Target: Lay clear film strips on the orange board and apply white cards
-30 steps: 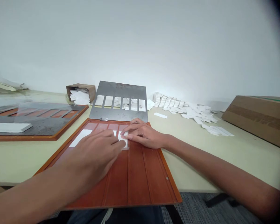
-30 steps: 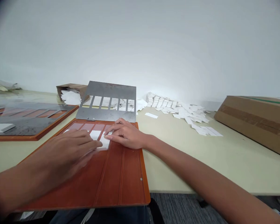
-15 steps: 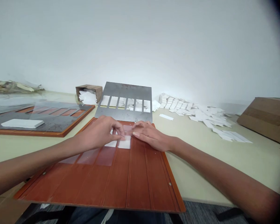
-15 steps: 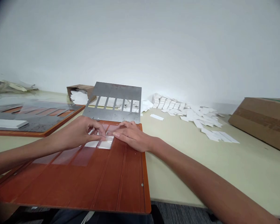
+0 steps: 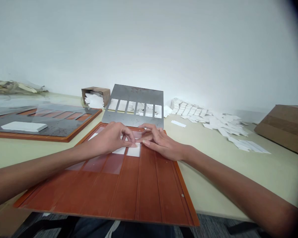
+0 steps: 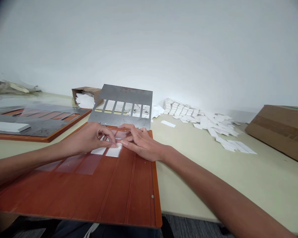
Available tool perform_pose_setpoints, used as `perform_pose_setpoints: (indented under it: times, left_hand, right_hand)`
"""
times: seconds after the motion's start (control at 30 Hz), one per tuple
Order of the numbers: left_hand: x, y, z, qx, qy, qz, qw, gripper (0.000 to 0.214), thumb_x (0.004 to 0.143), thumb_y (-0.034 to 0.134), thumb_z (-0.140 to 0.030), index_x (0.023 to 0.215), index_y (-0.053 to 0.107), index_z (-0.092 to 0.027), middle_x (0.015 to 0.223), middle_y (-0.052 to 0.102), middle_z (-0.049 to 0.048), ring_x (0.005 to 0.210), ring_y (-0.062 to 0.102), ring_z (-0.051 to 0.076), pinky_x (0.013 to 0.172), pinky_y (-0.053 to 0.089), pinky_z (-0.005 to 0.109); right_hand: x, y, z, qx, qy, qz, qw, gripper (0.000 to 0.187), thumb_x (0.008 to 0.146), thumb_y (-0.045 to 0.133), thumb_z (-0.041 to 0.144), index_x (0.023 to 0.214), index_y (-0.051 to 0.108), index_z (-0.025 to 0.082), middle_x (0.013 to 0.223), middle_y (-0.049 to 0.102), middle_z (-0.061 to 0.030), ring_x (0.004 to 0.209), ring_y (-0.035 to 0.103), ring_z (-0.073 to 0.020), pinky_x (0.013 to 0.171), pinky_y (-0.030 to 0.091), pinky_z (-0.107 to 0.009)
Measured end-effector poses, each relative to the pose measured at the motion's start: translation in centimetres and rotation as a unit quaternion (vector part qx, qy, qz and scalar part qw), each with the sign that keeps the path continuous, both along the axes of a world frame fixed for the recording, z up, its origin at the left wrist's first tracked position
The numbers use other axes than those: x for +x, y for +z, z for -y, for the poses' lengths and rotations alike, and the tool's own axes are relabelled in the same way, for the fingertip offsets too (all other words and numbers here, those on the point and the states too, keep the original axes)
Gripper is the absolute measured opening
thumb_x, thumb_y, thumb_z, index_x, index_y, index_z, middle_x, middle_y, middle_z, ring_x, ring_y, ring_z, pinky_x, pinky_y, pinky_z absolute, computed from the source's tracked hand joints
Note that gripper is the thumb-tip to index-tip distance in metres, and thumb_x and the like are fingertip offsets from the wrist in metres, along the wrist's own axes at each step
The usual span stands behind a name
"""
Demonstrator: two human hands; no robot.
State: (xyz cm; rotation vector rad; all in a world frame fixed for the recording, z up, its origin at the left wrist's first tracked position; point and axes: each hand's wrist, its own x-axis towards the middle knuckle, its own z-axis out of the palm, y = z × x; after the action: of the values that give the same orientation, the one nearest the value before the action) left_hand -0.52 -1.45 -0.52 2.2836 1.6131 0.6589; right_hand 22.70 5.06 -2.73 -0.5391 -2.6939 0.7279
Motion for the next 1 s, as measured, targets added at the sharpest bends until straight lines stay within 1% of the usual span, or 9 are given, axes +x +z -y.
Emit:
perform_pose_setpoints:
  times: [0.13, 0.33, 0.4, 0.53, 0.6, 0.73, 0.87, 0.93, 1.0]
  left_hand:
    - [-0.1, -0.3, -0.1, -0.008, 0.022, 0.002, 1.000, 0.015, 0.079, 0.072, -0.035, 0.078, 0.082, -0.024, 0.061, 0.062, -0.0023, 0.057, 0.039, 0.011, 0.054, 0.024, 0.024]
    - [-0.2, -0.7, -0.4, -0.026, 0.024, 0.031, 0.999, 0.025, 0.077, 0.074, -0.046, 0.078, 0.081, -0.022, 0.063, 0.062, -0.0008, 0.061, 0.041, 0.013, 0.056, 0.025, 0.025]
    - [-0.2, -0.7, -0.4, -0.026, 0.023, 0.038, 0.999, 0.024, 0.077, 0.074, -0.044, 0.076, 0.081, -0.021, 0.066, 0.064, -0.0003, 0.064, 0.043, 0.013, 0.058, 0.026, 0.025]
    - [-0.1, -0.7, -0.5, -0.038, 0.034, 0.041, 0.998, 0.017, 0.075, 0.071, -0.036, 0.074, 0.081, -0.023, 0.068, 0.065, -0.0010, 0.065, 0.044, 0.014, 0.059, 0.027, 0.026]
    - [-0.2, -0.8, -0.5, -0.045, 0.045, 0.039, 0.997, 0.015, 0.074, 0.069, -0.032, 0.073, 0.081, -0.023, 0.067, 0.064, -0.0019, 0.063, 0.043, 0.013, 0.058, 0.027, 0.026]
    - [-0.3, -1.0, -0.8, -0.048, 0.054, 0.037, 0.997, 0.015, 0.073, 0.068, -0.030, 0.075, 0.081, -0.024, 0.065, 0.062, -0.0027, 0.062, 0.043, 0.013, 0.057, 0.026, 0.027]
    - [-0.3, -1.0, -0.8, -0.054, 0.053, 0.043, 0.996, 0.014, 0.073, 0.070, -0.031, 0.075, 0.081, -0.023, 0.065, 0.063, -0.0027, 0.063, 0.044, 0.013, 0.057, 0.027, 0.026]
    - [-0.2, -0.9, -0.7, -0.056, 0.060, 0.035, 0.996, 0.013, 0.073, 0.070, -0.032, 0.074, 0.081, -0.023, 0.063, 0.060, -0.0031, 0.061, 0.041, 0.013, 0.057, 0.025, 0.027]
    - [0.0, -0.7, -0.6, -0.058, 0.069, 0.025, 0.996, 0.015, 0.074, 0.071, -0.034, 0.073, 0.080, -0.023, 0.059, 0.054, -0.0035, 0.058, 0.036, 0.012, 0.056, 0.023, 0.028]
  right_hand:
    - [0.1, 0.1, 0.1, 0.011, 0.007, 0.006, 1.000, 0.044, 0.106, 0.031, 0.055, 0.143, 0.030, 0.031, 0.130, 0.069, -0.0072, 0.135, 0.045, -0.0289, 0.102, 0.028, -0.054]
    - [0.5, 0.1, -0.1, 0.030, 0.030, 0.025, 0.999, 0.043, 0.107, 0.031, 0.053, 0.145, 0.038, 0.036, 0.138, 0.062, -0.0043, 0.133, 0.047, -0.0267, 0.107, 0.027, -0.052]
    - [0.6, 0.2, -0.2, 0.039, 0.034, 0.041, 0.998, 0.045, 0.106, 0.032, 0.056, 0.146, 0.042, 0.039, 0.140, 0.059, -0.0024, 0.133, 0.044, -0.0268, 0.109, 0.025, -0.051]
    - [0.5, 0.4, -0.3, 0.053, 0.043, 0.069, 0.995, 0.046, 0.105, 0.031, 0.058, 0.146, 0.048, 0.045, 0.144, 0.055, 0.0022, 0.140, 0.033, -0.0286, 0.113, 0.021, -0.051]
    - [0.4, 0.5, -0.2, 0.061, 0.057, 0.075, 0.994, 0.046, 0.106, 0.030, 0.057, 0.147, 0.047, 0.046, 0.147, 0.055, 0.0037, 0.140, 0.032, -0.0284, 0.114, 0.018, -0.051]
    - [0.4, 0.6, -0.1, 0.080, 0.078, 0.070, 0.991, 0.046, 0.107, 0.029, 0.054, 0.150, 0.044, 0.046, 0.147, 0.057, 0.0060, 0.137, 0.035, -0.0269, 0.115, 0.016, -0.050]
    - [0.3, 0.5, -0.2, 0.103, 0.099, 0.061, 0.988, 0.044, 0.108, 0.030, 0.050, 0.150, 0.043, 0.046, 0.150, 0.055, 0.0076, 0.133, 0.042, -0.0245, 0.114, 0.019, -0.048]
    - [0.2, 0.5, -0.2, 0.115, 0.114, 0.057, 0.985, 0.043, 0.109, 0.031, 0.047, 0.151, 0.042, 0.046, 0.151, 0.054, 0.0073, 0.130, 0.047, -0.0221, 0.114, 0.019, -0.046]
    - [0.2, 0.5, -0.2, 0.125, 0.126, 0.051, 0.983, 0.043, 0.109, 0.033, 0.044, 0.152, 0.041, 0.045, 0.151, 0.053, 0.0065, 0.130, 0.048, -0.0203, 0.114, 0.018, -0.045]
